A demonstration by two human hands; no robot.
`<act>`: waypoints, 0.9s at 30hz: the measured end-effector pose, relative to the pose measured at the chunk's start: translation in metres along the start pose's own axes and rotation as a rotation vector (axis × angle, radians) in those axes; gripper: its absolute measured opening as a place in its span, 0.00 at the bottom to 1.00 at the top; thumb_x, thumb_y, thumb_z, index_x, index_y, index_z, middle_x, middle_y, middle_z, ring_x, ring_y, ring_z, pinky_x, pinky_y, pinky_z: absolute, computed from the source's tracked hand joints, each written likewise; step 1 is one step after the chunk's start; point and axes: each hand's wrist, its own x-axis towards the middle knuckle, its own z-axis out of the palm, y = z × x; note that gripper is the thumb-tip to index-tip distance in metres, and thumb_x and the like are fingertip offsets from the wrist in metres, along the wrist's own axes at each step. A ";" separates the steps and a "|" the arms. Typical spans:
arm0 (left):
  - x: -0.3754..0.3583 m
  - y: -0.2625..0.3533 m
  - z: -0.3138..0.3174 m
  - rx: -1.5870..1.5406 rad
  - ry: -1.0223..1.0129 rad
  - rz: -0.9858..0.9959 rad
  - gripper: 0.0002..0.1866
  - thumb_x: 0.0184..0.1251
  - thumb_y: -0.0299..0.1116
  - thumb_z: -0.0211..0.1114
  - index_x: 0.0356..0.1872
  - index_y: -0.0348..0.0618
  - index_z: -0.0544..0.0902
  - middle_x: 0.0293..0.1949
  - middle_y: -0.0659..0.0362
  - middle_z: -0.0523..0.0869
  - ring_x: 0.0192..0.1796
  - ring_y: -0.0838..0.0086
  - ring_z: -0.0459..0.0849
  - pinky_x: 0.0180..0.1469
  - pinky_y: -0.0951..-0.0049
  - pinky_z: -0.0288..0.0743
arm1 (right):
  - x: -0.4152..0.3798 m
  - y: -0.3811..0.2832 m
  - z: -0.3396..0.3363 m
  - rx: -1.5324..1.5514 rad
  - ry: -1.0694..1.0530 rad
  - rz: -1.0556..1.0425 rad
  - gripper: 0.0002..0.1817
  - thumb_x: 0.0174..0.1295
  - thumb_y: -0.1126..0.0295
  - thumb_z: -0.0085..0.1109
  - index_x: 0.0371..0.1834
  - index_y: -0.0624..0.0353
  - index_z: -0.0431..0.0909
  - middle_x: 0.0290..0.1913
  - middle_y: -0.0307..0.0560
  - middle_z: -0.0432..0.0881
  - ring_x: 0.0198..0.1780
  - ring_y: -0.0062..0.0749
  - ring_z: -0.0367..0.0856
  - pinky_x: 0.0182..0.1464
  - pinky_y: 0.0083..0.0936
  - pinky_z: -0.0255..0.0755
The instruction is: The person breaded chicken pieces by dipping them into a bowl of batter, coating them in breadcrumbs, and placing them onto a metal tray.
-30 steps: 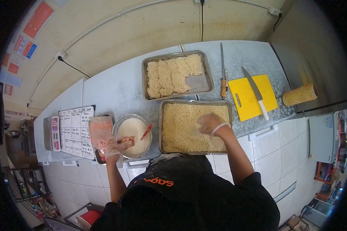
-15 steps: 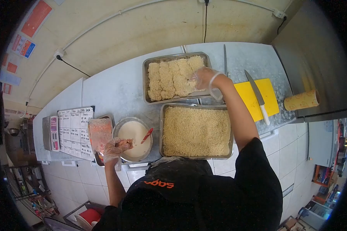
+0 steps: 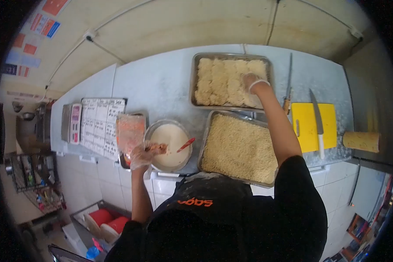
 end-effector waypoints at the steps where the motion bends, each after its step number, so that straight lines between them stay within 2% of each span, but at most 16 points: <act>1: 0.005 -0.015 0.007 -0.080 0.060 0.035 0.12 0.59 0.31 0.74 0.43 0.39 0.89 0.33 0.57 0.92 0.35 0.75 0.88 0.41 0.72 0.80 | -0.014 -0.032 -0.008 0.027 0.086 0.006 0.28 0.63 0.61 0.62 0.67 0.59 0.73 0.55 0.61 0.83 0.56 0.55 0.81 0.61 0.43 0.73; 2: 0.010 -0.028 0.014 -0.159 0.120 0.076 0.12 0.60 0.32 0.73 0.43 0.39 0.89 0.33 0.58 0.91 0.34 0.74 0.88 0.41 0.71 0.80 | -0.027 -0.064 -0.011 0.052 0.173 0.018 0.27 0.66 0.60 0.60 0.67 0.58 0.73 0.55 0.60 0.83 0.55 0.55 0.82 0.61 0.43 0.73; 4: 0.016 -0.039 0.024 -0.190 0.214 0.225 0.10 0.63 0.35 0.71 0.41 0.40 0.88 0.33 0.55 0.91 0.34 0.71 0.88 0.42 0.69 0.80 | -0.041 -0.134 -0.002 0.258 0.551 -0.424 0.09 0.63 0.67 0.53 0.42 0.57 0.77 0.35 0.51 0.83 0.40 0.47 0.83 0.47 0.42 0.77; 5: 0.019 -0.045 0.029 -0.205 0.256 0.308 0.10 0.65 0.36 0.70 0.41 0.41 0.88 0.33 0.54 0.91 0.34 0.69 0.88 0.42 0.68 0.80 | -0.050 -0.168 -0.004 0.110 0.405 -0.452 0.14 0.64 0.60 0.55 0.45 0.57 0.77 0.36 0.51 0.82 0.41 0.45 0.83 0.44 0.40 0.78; 6: 0.021 -0.058 0.035 -0.012 0.223 0.239 0.10 0.66 0.37 0.69 0.40 0.41 0.88 0.34 0.53 0.91 0.35 0.66 0.88 0.42 0.67 0.80 | -0.059 -0.199 -0.004 -0.036 0.259 -0.475 0.19 0.65 0.54 0.58 0.47 0.58 0.78 0.37 0.51 0.82 0.41 0.43 0.83 0.40 0.38 0.78; 8: 0.027 -0.077 0.041 0.375 0.156 0.109 0.11 0.67 0.39 0.68 0.40 0.43 0.88 0.36 0.50 0.90 0.37 0.61 0.89 0.43 0.64 0.79 | -0.062 -0.241 0.037 0.111 0.442 -0.609 0.17 0.64 0.53 0.58 0.39 0.57 0.75 0.30 0.48 0.78 0.35 0.42 0.82 0.33 0.36 0.76; 9: 0.015 -0.050 0.034 0.556 0.071 0.129 0.14 0.67 0.44 0.67 0.42 0.44 0.88 0.38 0.47 0.90 0.40 0.56 0.89 0.44 0.61 0.79 | -0.065 -0.253 0.052 0.126 0.433 -0.583 0.17 0.64 0.53 0.59 0.39 0.57 0.76 0.30 0.48 0.78 0.34 0.43 0.82 0.33 0.36 0.76; 11: 0.013 -0.084 0.044 0.230 -0.054 0.232 0.15 0.67 0.44 0.68 0.43 0.44 0.88 0.39 0.48 0.90 0.41 0.55 0.89 0.45 0.60 0.79 | -0.071 -0.272 0.070 0.157 0.414 -0.531 0.17 0.64 0.53 0.59 0.37 0.58 0.76 0.29 0.49 0.79 0.32 0.45 0.82 0.34 0.37 0.77; 12: 0.010 -0.081 0.042 0.065 -0.118 0.280 0.15 0.67 0.44 0.68 0.44 0.44 0.88 0.39 0.49 0.90 0.42 0.55 0.89 0.45 0.60 0.79 | -0.074 -0.280 0.070 0.251 0.334 -0.422 0.17 0.62 0.54 0.60 0.37 0.59 0.77 0.28 0.49 0.80 0.35 0.46 0.84 0.35 0.39 0.78; 14: 0.004 -0.076 0.031 0.195 -0.162 0.190 0.16 0.66 0.44 0.69 0.45 0.44 0.88 0.39 0.48 0.89 0.42 0.55 0.89 0.46 0.60 0.79 | -0.080 -0.291 0.069 0.429 0.164 -0.208 0.18 0.60 0.55 0.62 0.39 0.61 0.80 0.27 0.48 0.81 0.39 0.47 0.86 0.39 0.43 0.80; 16: 0.007 -0.061 0.021 0.303 -0.155 0.114 0.16 0.66 0.43 0.69 0.46 0.44 0.88 0.39 0.47 0.89 0.42 0.56 0.89 0.47 0.60 0.79 | -0.073 -0.293 0.088 0.359 0.263 -0.298 0.15 0.60 0.58 0.61 0.35 0.60 0.80 0.28 0.50 0.82 0.39 0.47 0.86 0.40 0.43 0.79; 20: 0.032 -0.115 0.032 0.275 0.092 0.273 0.13 0.68 0.41 0.66 0.43 0.43 0.89 0.39 0.48 0.90 0.42 0.59 0.89 0.47 0.62 0.80 | -0.063 -0.287 0.100 0.234 0.501 -0.534 0.10 0.58 0.63 0.59 0.30 0.58 0.81 0.29 0.51 0.82 0.36 0.47 0.84 0.40 0.41 0.79; 21: 0.030 -0.115 0.033 0.307 0.075 0.221 0.16 0.69 0.45 0.63 0.47 0.46 0.88 0.41 0.46 0.89 0.44 0.51 0.87 0.46 0.56 0.79 | -0.063 -0.285 0.101 0.237 0.488 -0.540 0.09 0.57 0.64 0.58 0.29 0.58 0.81 0.29 0.50 0.82 0.36 0.46 0.84 0.40 0.41 0.78; 24: 0.012 -0.087 0.039 0.476 -0.001 0.093 0.16 0.68 0.45 0.64 0.47 0.47 0.88 0.41 0.47 0.89 0.44 0.52 0.88 0.47 0.56 0.79 | -0.065 -0.284 0.098 0.226 0.464 -0.533 0.06 0.56 0.67 0.57 0.29 0.56 0.81 0.30 0.49 0.82 0.35 0.45 0.83 0.42 0.39 0.77; 25: 0.013 -0.093 0.047 0.306 -0.044 0.086 0.17 0.63 0.42 0.68 0.48 0.45 0.87 0.43 0.46 0.89 0.47 0.53 0.88 0.51 0.56 0.79 | -0.070 -0.284 0.095 0.207 0.456 -0.520 0.06 0.56 0.67 0.57 0.30 0.56 0.81 0.31 0.49 0.82 0.36 0.44 0.83 0.42 0.39 0.77; 27: 0.013 -0.110 0.066 0.303 0.113 0.316 0.18 0.60 0.41 0.70 0.48 0.42 0.87 0.45 0.46 0.89 0.50 0.53 0.87 0.54 0.57 0.78 | -0.079 -0.287 0.094 0.219 0.470 -0.515 0.06 0.57 0.67 0.56 0.31 0.55 0.81 0.33 0.49 0.82 0.38 0.44 0.83 0.43 0.40 0.76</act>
